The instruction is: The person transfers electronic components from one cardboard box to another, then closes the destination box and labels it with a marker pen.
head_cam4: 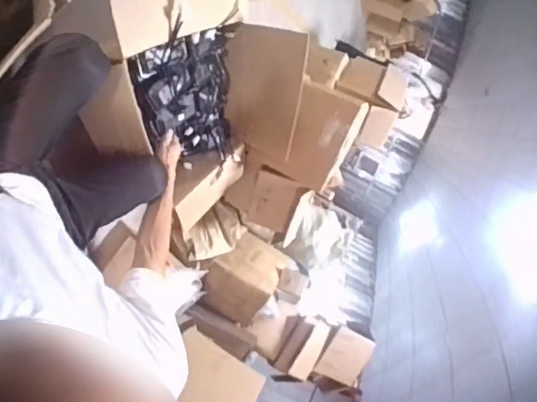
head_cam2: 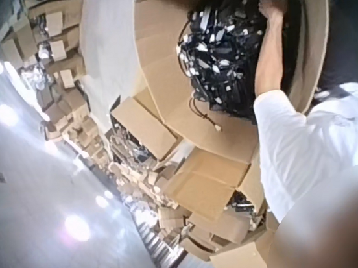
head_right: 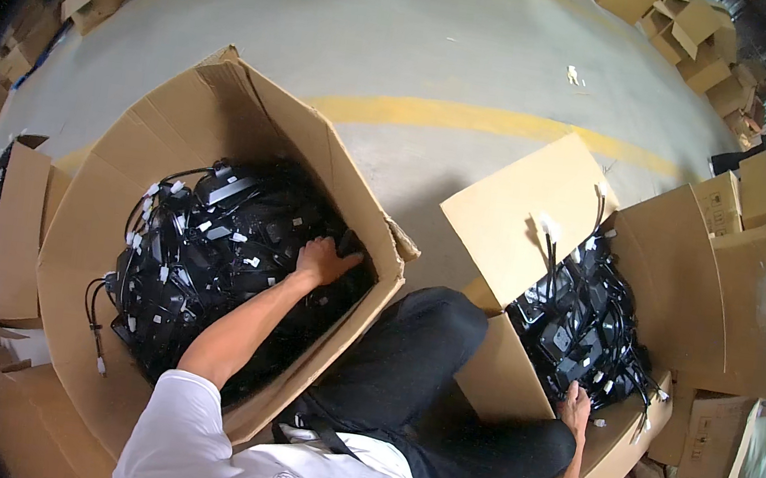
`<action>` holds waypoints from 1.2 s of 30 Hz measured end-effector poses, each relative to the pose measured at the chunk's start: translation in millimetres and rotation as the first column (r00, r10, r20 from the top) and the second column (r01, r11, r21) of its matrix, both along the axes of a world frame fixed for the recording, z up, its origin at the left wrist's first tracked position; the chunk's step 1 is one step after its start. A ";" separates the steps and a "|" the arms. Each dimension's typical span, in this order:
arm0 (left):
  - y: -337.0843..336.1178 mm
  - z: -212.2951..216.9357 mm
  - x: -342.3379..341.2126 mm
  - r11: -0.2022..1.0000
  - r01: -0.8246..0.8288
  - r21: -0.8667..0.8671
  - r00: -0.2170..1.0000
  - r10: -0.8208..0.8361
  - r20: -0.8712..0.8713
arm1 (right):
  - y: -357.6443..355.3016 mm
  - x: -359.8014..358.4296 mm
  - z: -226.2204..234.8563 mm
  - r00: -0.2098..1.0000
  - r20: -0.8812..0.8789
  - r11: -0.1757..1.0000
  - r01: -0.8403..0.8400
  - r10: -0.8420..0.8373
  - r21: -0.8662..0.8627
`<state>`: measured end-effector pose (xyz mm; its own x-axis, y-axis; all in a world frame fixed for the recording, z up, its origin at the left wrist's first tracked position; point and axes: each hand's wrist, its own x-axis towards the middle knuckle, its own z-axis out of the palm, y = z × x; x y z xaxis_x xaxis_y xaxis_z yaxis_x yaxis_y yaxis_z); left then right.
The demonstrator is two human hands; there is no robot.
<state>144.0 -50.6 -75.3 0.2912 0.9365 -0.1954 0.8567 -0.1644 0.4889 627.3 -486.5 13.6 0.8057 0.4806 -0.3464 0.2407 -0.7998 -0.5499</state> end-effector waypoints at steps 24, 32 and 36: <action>57.1 -39.9 -88.9 0.869 0.039 -0.493 0.847 0.233 0.477 | -5.3 9.3 -19.8 0.922 0.265 0.943 -0.216 0.282 -0.252; 59.2 -64.2 -97.9 0.882 0.058 -0.467 0.925 0.128 0.358 | 22.4 -21.1 6.8 0.987 0.133 0.994 -0.084 0.094 -0.077; 23.6 -8.8 -71.0 0.851 0.061 -0.522 0.977 0.055 0.204 | 1.1 -23.0 11.8 0.992 0.113 0.994 -0.049 0.060 -0.103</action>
